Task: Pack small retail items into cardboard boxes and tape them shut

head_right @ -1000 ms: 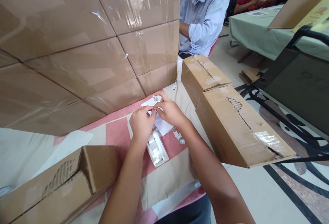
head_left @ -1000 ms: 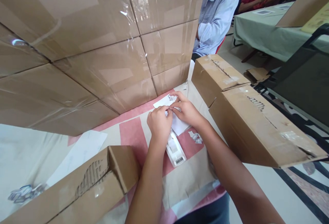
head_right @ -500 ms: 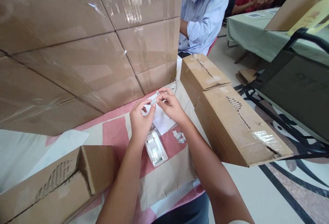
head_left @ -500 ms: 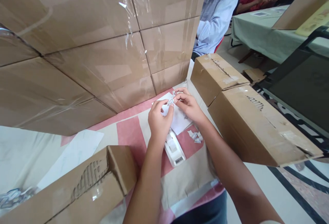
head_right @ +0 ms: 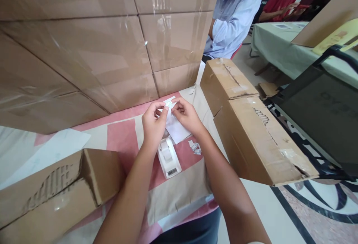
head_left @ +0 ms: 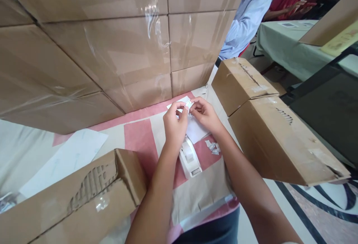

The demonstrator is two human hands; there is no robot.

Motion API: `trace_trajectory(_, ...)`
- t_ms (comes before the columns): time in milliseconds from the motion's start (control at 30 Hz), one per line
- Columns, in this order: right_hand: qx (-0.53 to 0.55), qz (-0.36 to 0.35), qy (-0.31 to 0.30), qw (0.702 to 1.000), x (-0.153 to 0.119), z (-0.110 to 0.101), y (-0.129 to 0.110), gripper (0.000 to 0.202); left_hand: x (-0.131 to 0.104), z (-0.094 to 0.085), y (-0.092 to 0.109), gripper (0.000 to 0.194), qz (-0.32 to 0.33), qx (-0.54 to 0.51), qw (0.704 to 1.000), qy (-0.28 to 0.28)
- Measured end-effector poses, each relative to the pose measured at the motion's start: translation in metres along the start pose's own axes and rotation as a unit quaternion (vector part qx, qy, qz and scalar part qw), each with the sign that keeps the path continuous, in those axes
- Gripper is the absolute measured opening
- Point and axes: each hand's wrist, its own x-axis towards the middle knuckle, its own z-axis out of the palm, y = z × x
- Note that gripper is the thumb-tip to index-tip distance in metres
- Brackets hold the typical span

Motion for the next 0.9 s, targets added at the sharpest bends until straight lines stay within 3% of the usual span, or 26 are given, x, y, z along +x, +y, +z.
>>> trace_trajectory(267,-0.111,-0.021,-0.02,0.993,-0.002,0.005,0.005,0.042,0.001,-0.001,-0.004,0.008,-0.037,-0.015,0.996,0.084)
trace_trajectory(400,-0.192,-0.036,0.004,0.981,0.001,-0.002,0.012,0.059,0.001,-0.001,-0.002,0.007,-0.059,-0.026,0.992,0.108)
trace_trajectory(533,-0.259,-0.024,0.038,0.965,0.002,-0.009,0.014,0.042,0.001,-0.001,-0.002,0.007,-0.079,-0.045,0.99,0.103)
trace_trajectory(633,-0.28,-0.054,0.052,0.957,0.0,-0.01,0.008,0.028,0.001,-0.001,-0.003,0.009,-0.072,-0.053,0.991,0.094)
trace_trajectory(700,-0.27,-0.075,0.059,0.958,-0.002,-0.009,0.003,0.026,0.001,-0.001,-0.004,0.011,-0.054,-0.054,0.993,0.088)
trace_trajectory(900,-0.219,-0.037,0.096,0.97,-0.004,-0.005,-0.001,0.021,0.002,0.0,-0.009,0.017,-0.015,-0.055,0.996,0.073)
